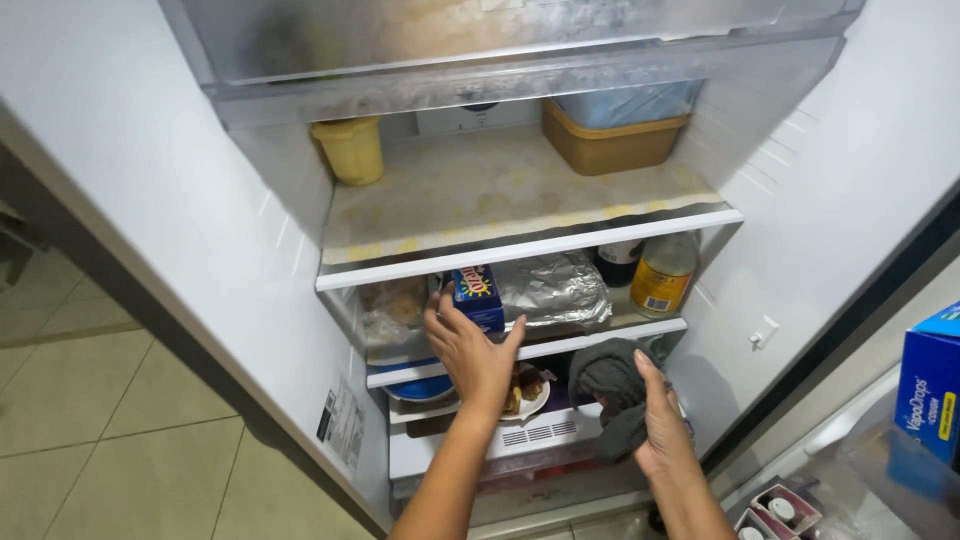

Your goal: Taking food containers out of the refrigerator and arranging/opening them on a dining table.

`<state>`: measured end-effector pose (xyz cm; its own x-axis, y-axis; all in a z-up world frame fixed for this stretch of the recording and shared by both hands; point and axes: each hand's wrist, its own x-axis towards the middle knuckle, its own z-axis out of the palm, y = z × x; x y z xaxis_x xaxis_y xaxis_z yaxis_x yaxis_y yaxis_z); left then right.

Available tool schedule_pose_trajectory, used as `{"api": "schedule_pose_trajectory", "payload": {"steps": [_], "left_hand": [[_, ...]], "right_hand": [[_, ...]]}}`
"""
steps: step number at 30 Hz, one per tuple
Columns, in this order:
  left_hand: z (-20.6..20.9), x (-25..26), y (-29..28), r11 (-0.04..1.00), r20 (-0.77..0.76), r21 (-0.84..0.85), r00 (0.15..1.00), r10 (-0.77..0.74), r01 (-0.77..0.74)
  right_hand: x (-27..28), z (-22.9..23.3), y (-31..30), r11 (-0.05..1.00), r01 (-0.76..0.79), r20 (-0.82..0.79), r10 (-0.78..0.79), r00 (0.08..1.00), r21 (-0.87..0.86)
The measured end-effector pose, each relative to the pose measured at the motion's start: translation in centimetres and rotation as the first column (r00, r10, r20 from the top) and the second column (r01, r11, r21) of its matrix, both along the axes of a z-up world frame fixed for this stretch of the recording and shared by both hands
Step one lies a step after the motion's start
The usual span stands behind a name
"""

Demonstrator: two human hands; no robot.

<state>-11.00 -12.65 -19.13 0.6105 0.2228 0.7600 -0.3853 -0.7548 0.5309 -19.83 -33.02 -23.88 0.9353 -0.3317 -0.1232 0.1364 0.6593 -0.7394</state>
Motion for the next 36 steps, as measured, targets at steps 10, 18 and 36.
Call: {"api": "schedule_pose_trajectory", "payload": {"steps": [10,18,36], "left_hand": [[-0.4,2.2,2.3,0.998,-0.317,0.008,0.947,0.054,-0.055],[4.1,-6.0,5.2,0.894,-0.092,-0.335,0.934,-0.345,0.297],[14.6,-3.2,9.4,0.993,0.248,-0.091,0.963,0.101,-0.081]], "right_hand": [[-0.5,1.0,1.6,0.998,-0.038,0.033,0.039,0.999,-0.044],[-0.3,1.0,2.3,0.999,-0.043,0.000,0.043,0.999,0.014],[-2.4,0.3,2.1,0.997,-0.076,-0.032,0.075,0.997,-0.029]]}}
